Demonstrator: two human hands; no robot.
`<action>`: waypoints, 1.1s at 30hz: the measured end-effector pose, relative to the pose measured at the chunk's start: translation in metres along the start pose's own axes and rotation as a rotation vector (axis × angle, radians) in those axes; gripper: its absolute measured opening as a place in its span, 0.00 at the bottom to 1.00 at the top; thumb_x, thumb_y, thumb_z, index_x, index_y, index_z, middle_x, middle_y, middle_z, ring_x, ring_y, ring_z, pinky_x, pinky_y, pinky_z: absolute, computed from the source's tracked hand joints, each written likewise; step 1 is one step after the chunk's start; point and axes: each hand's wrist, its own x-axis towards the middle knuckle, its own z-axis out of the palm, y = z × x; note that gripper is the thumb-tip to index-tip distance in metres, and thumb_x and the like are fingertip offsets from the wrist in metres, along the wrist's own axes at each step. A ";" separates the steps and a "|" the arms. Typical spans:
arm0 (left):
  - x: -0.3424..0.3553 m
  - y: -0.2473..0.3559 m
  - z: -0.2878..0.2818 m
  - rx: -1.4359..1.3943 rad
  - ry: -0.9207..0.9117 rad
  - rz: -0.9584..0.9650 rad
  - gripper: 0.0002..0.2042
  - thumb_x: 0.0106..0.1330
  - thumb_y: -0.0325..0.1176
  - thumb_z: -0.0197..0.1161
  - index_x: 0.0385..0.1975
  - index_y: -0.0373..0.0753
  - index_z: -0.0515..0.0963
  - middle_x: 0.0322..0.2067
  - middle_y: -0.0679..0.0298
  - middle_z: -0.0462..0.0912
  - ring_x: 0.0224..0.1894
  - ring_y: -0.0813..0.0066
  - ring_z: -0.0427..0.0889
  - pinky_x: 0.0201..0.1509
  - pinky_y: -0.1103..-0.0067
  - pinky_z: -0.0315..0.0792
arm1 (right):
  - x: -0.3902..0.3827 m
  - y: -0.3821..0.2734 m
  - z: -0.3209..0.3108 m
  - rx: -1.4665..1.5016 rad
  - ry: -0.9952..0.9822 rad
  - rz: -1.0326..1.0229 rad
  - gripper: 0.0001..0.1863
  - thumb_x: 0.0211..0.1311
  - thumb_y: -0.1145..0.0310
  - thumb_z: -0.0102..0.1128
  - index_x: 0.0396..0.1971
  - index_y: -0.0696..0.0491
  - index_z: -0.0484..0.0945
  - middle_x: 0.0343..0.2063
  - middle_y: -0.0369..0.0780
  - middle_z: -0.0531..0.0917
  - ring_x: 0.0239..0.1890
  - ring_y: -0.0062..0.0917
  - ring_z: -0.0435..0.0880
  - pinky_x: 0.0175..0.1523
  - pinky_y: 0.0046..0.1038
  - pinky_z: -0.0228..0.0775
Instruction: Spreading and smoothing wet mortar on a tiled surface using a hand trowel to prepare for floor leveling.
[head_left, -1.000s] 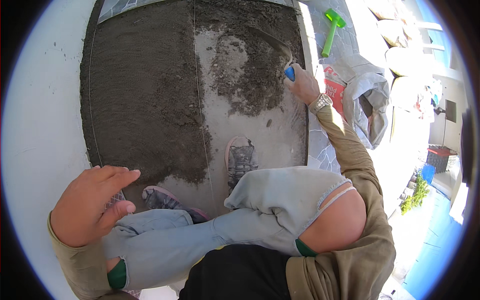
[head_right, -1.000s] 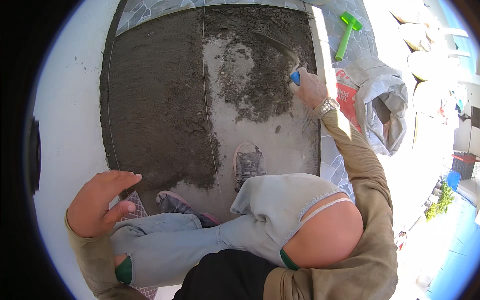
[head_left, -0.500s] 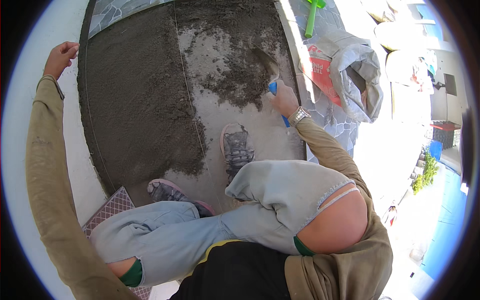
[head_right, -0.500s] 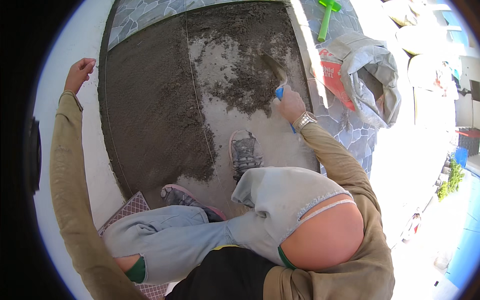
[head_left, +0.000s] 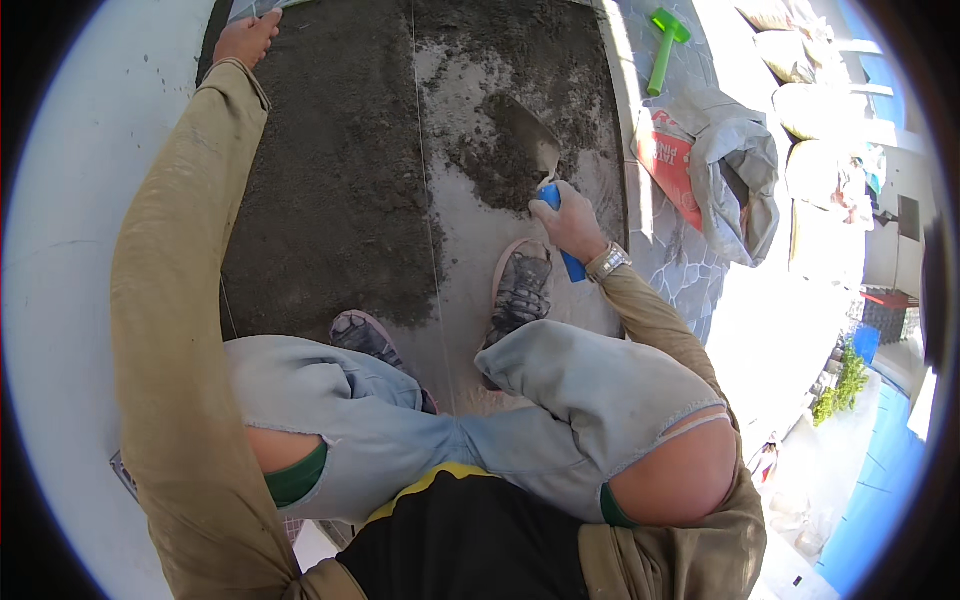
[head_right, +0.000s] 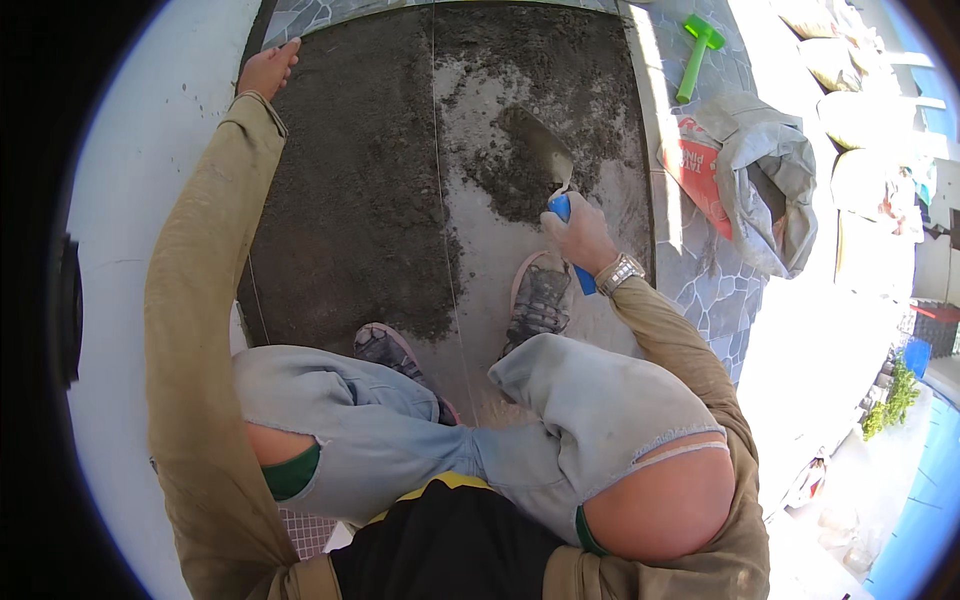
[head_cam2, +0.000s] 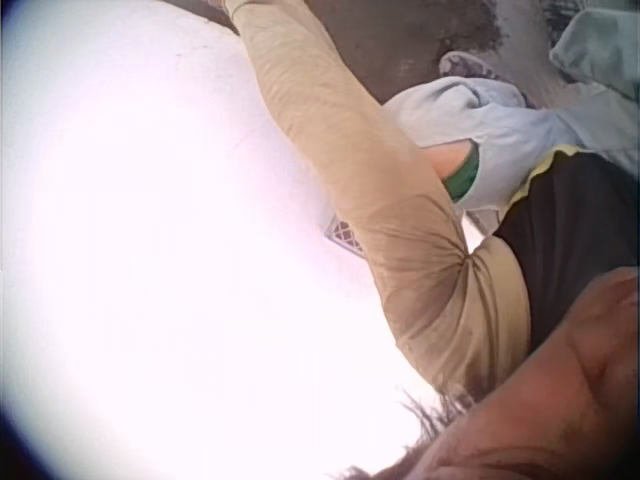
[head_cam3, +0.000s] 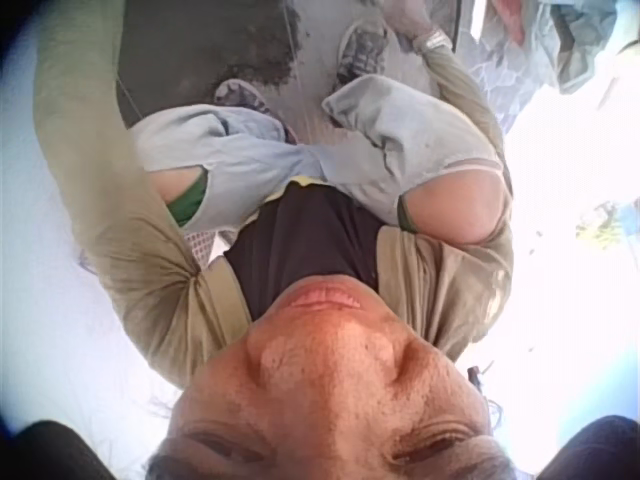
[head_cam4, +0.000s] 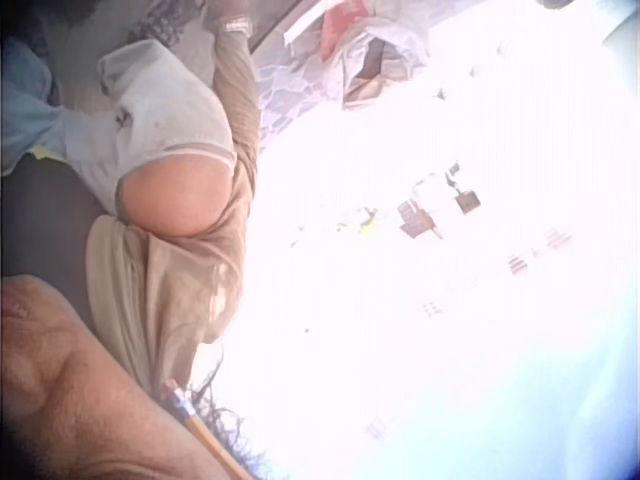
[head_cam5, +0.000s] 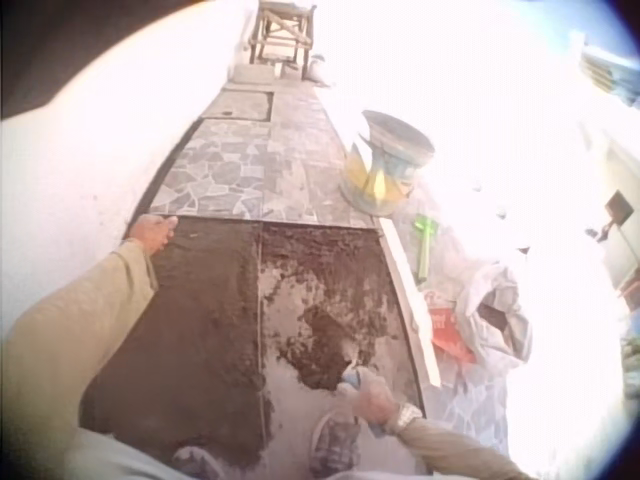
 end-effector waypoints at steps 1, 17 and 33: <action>-0.010 -0.011 -0.003 0.177 -0.128 -0.024 0.22 0.67 0.58 0.67 0.32 0.42 0.83 0.23 0.74 0.75 0.24 0.83 0.69 0.30 0.79 0.66 | 0.001 -0.007 0.004 0.005 -0.044 0.003 0.22 0.64 0.57 0.61 0.48 0.59 0.73 0.33 0.59 0.85 0.40 0.59 0.85 0.48 0.51 0.77; -0.028 -0.104 -0.092 -0.107 -0.228 -0.438 0.14 0.70 0.41 0.63 0.53 0.55 0.82 0.34 0.80 0.82 0.31 0.89 0.76 0.39 0.81 0.70 | -0.018 -0.053 0.047 0.190 -0.176 0.109 0.23 0.65 0.54 0.61 0.49 0.59 0.75 0.34 0.57 0.85 0.40 0.56 0.85 0.49 0.50 0.75; -0.010 -0.137 -0.083 -0.036 -0.328 -0.484 0.13 0.73 0.42 0.60 0.55 0.58 0.81 0.34 0.80 0.81 0.30 0.89 0.75 0.39 0.79 0.70 | -0.021 -0.033 0.032 0.193 -0.200 0.151 0.22 0.65 0.53 0.61 0.45 0.58 0.78 0.40 0.55 0.86 0.45 0.55 0.85 0.51 0.48 0.75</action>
